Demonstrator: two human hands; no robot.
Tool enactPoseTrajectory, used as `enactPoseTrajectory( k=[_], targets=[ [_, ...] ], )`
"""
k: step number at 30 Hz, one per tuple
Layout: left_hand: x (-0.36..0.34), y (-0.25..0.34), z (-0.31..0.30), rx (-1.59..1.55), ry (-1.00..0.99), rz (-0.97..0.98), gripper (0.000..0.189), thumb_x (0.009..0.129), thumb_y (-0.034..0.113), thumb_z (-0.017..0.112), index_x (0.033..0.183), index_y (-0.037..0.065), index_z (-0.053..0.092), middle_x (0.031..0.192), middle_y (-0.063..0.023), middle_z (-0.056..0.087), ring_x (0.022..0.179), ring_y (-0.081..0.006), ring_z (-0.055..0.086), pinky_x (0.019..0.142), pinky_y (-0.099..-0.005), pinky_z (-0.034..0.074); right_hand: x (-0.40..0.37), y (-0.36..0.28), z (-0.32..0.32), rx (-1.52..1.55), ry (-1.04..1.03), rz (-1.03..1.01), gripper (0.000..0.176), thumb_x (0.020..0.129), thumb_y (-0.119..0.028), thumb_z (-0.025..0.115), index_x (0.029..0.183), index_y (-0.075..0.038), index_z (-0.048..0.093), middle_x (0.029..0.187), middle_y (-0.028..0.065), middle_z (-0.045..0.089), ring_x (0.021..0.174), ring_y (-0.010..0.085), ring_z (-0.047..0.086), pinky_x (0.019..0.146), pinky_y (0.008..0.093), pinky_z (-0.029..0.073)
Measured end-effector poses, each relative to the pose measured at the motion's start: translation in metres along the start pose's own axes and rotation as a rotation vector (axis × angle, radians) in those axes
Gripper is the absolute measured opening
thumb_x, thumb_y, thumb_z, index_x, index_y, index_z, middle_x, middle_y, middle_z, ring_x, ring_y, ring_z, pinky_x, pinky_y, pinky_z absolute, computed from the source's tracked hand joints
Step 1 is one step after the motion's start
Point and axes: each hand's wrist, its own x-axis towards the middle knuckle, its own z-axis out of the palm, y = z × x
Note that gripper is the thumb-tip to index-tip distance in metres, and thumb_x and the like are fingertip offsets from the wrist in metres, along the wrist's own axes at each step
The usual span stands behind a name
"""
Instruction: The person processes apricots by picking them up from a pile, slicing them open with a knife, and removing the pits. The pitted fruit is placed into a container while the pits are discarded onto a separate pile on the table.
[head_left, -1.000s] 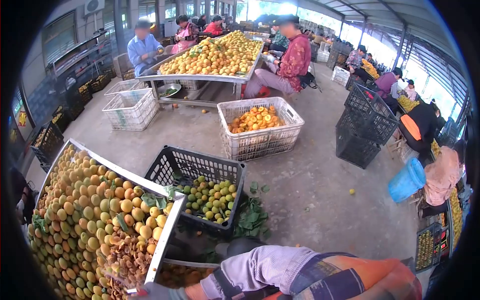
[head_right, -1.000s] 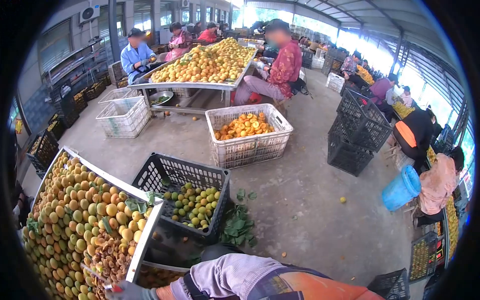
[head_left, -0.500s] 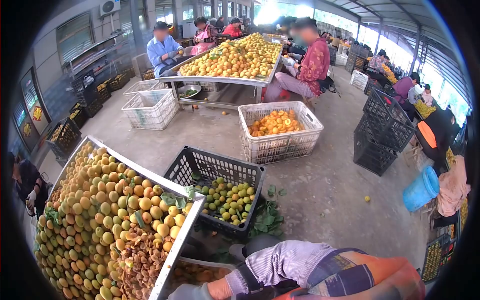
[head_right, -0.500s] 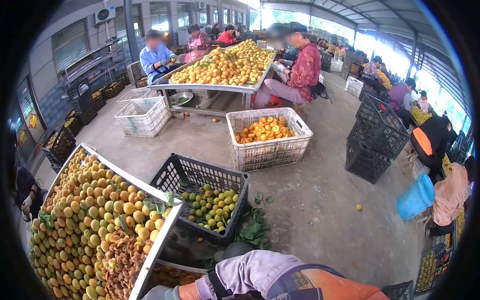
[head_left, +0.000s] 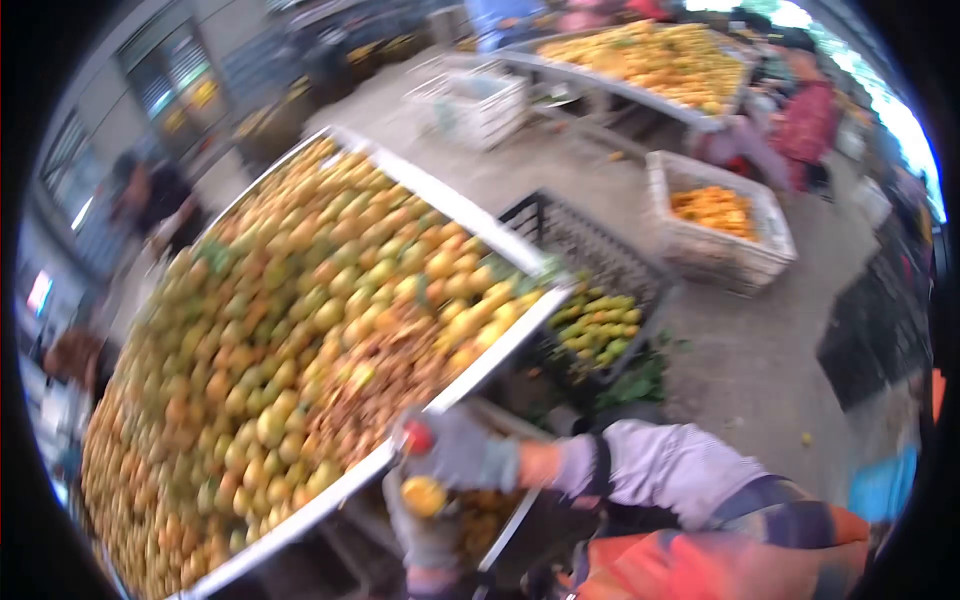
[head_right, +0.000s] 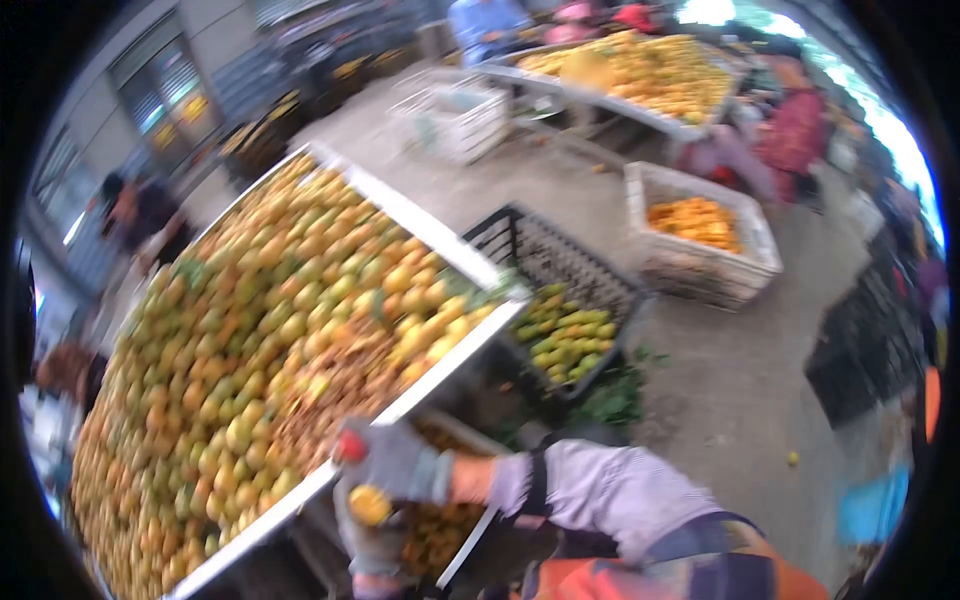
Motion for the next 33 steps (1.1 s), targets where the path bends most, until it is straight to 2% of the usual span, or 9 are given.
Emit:
enactPoseTrajectory(
  k=[1,2,3,8,12,20,22,29,33],
  targets=[
    [0.001,0.006,0.002,-0.425,-0.001,-0.324,0.042,0.09,0.048,0.044,0.095,0.008,0.056,0.085,-0.008,0.06,0.071,-0.0173,0.058,0.059,-0.0267,0.047,0.008,0.001,0.0,0.066,0.022,0.231,0.017,0.079,-0.018,0.066,0.087,-0.007,0.056,0.076,0.009,0.059,0.067,0.0212,0.058,0.064,0.0326,0.049],
    [-0.002,0.006,0.011,-0.276,-0.004,-0.258,0.045,0.091,0.051,0.042,0.089,0.008,0.056,0.074,-0.0046,0.06,0.063,-0.0146,0.057,0.053,-0.0265,0.045,0.017,0.011,0.002,-0.153,0.089,-0.024,0.018,0.081,-0.019,0.066,0.089,-0.006,0.056,0.077,0.0055,0.06,0.069,0.0157,0.058,0.065,0.0302,0.049],
    [-0.001,0.005,0.011,-0.209,-0.008,-0.284,0.049,0.091,0.053,0.041,0.092,0.007,0.058,0.076,-0.0036,0.06,0.066,-0.0132,0.057,0.055,-0.026,0.046,0.022,0.013,0.005,0.187,0.098,0.26,0.018,0.081,-0.015,0.066,0.093,-0.005,0.056,0.08,0.0019,0.06,0.069,0.0115,0.057,0.063,0.0272,0.049],
    [0.001,0.003,0.013,0.425,-0.135,0.014,0.038,0.095,0.034,0.041,0.092,0.002,0.06,0.082,-0.0028,0.062,0.072,-0.009,0.057,0.06,-0.0236,0.047,0.048,0.025,0.006,0.528,0.223,0.416,0.025,0.083,-0.013,0.065,0.106,-0.006,0.057,0.068,-0.0006,0.058,0.049,0.0022,0.048,0.039,0.017,0.035],
    [0.004,-0.018,0.005,1.199,0.038,0.402,0.028,0.085,0.03,0.058,0.098,0.005,0.06,0.086,-0.0126,0.061,0.071,-0.0202,0.059,0.066,-0.032,0.047,0.05,0.016,-0.012,0.621,0.113,0.593,0.02,0.085,-0.015,0.064,0.101,-0.005,0.057,0.073,0.001,0.059,0.053,0.0045,0.054,0.037,0.018,0.038],
    [0.001,0.066,-0.003,0.611,0.256,0.258,0.021,0.084,0.009,0.06,0.103,0.0,0.061,0.095,-0.0065,0.059,0.08,-0.0137,0.057,0.071,-0.0266,0.046,0.042,0.011,-0.016,0.62,0.008,0.728,0.024,0.088,-0.028,0.06,0.086,-0.006,0.051,0.056,-0.001,0.052,0.038,0.0045,0.043,0.034,0.018,0.035],
    [0.02,0.097,-0.02,0.832,0.392,0.63,0.023,0.083,0.008,0.06,0.104,-0.002,0.059,0.098,-0.0072,0.059,0.087,-0.0131,0.055,0.077,-0.0251,0.045,0.038,0.006,-0.015,0.583,-0.036,0.729,0.026,0.089,-0.031,0.059,0.084,-0.006,0.05,0.057,-0.0017,0.052,0.04,0.0044,0.043,0.036,0.0189,0.035],
    [0.116,0.143,-0.087,1.532,0.627,0.603,0.054,0.073,0.021,0.068,0.122,0.009,0.05,0.113,-0.0193,0.055,0.101,-0.0356,0.054,0.091,-0.0402,0.042,0.022,-0.003,-0.005,0.428,-0.312,0.648,0.027,0.09,-0.03,0.055,0.085,-0.005,0.05,0.062,0.0009,0.054,0.057,0.0092,0.056,0.054,0.0251,0.045],
    [0.137,0.147,-0.095,1.582,0.616,0.345,0.055,0.075,0.018,0.068,0.125,0.008,0.047,0.116,-0.0186,0.054,0.103,-0.032,0.056,0.091,-0.0373,0.043,0.017,-0.003,-0.002,0.341,-0.403,0.633,0.027,0.091,-0.031,0.054,0.086,-0.004,0.051,0.062,0.0015,0.054,0.057,0.0097,0.056,0.053,0.025,0.044]
  ],
)
